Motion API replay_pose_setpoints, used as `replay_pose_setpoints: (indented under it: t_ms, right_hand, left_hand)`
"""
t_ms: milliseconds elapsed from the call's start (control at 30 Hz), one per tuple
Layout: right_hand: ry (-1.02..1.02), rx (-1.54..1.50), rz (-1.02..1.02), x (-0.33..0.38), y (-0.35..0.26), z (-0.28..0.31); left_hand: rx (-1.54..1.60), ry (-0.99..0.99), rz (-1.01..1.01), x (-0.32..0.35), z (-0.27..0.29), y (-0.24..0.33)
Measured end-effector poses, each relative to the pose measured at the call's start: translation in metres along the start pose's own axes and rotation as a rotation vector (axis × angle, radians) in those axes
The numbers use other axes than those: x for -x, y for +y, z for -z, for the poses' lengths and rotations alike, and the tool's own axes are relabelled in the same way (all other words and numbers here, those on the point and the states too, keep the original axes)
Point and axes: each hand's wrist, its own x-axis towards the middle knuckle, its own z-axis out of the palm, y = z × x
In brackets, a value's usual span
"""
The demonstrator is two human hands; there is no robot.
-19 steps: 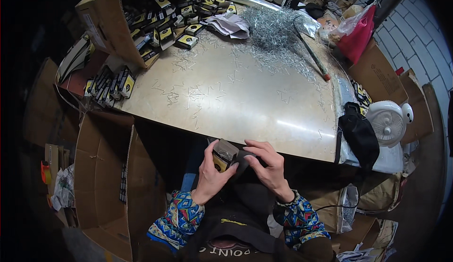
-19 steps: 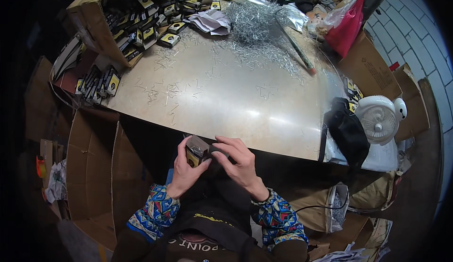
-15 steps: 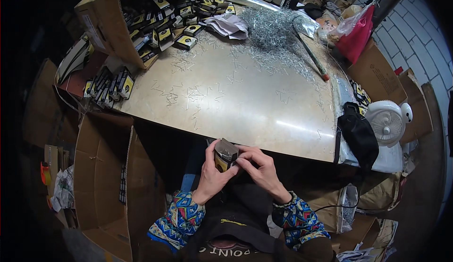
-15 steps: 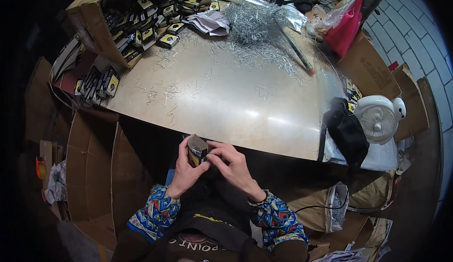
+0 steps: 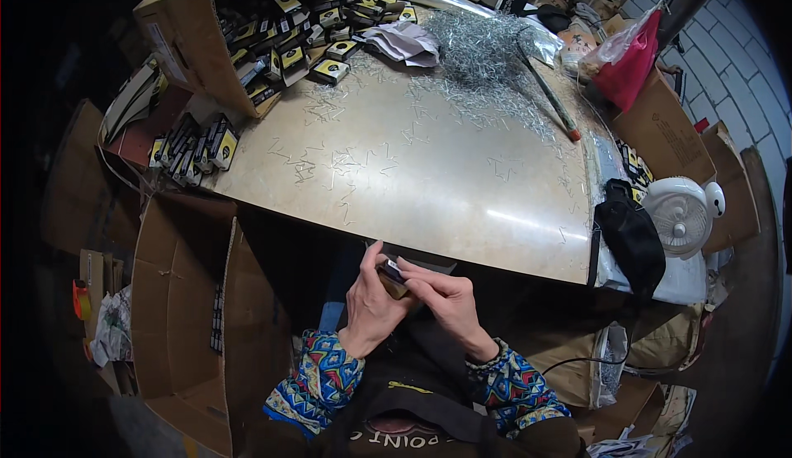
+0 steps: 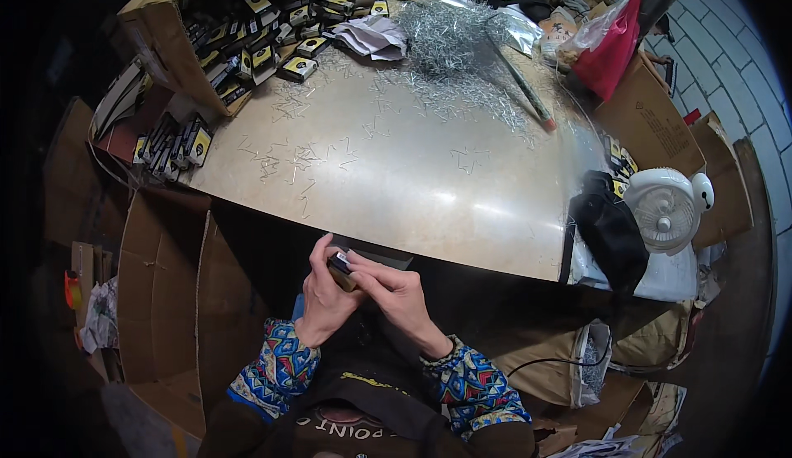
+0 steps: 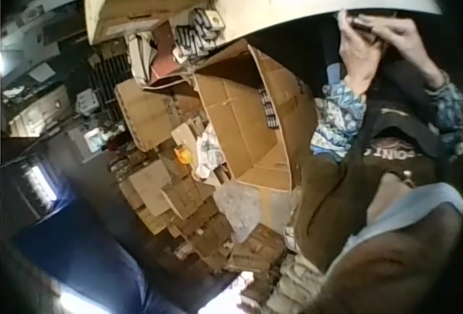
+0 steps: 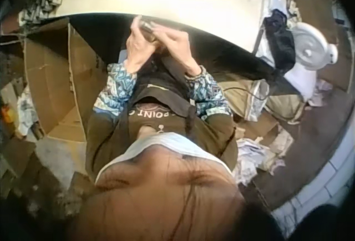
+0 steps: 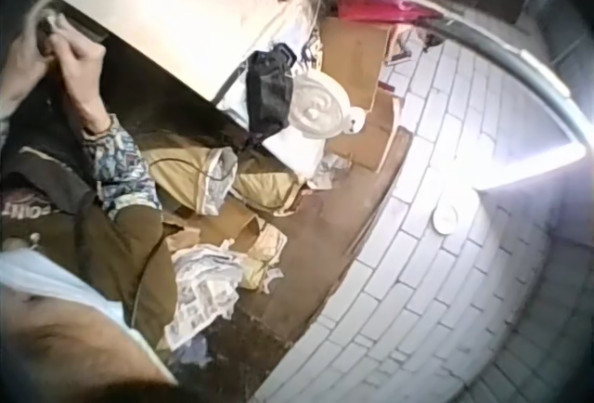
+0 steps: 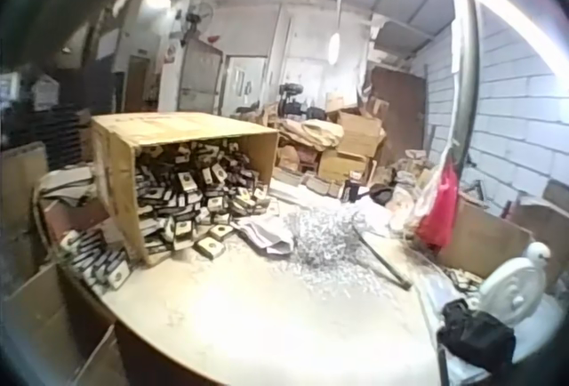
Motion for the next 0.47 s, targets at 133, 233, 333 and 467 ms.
replay_pose_setpoints:
  t_ms: [133, 233, 333, 467]
  right_hand:
    - [0.160, 0.202, 0.048, 0.002, 0.002, -0.015]
    - [0.181, 0.149, -0.024, 0.000, 0.003, -0.013]
    - [0.186, 0.116, -0.052, -0.002, 0.003, -0.014]
    - [0.221, 0.294, 0.111, -0.002, 0.007, -0.022]
  left_hand:
    - [-0.176, -0.039, -0.119, -0.001, -0.004, -0.003]
    - [-0.161, -0.043, -0.129, 0.002, -0.006, -0.006]
    - [-0.163, -0.038, -0.132, 0.003, -0.007, -0.009]
    - [-0.157, -0.080, -0.114, 0.003, -0.005, -0.016]
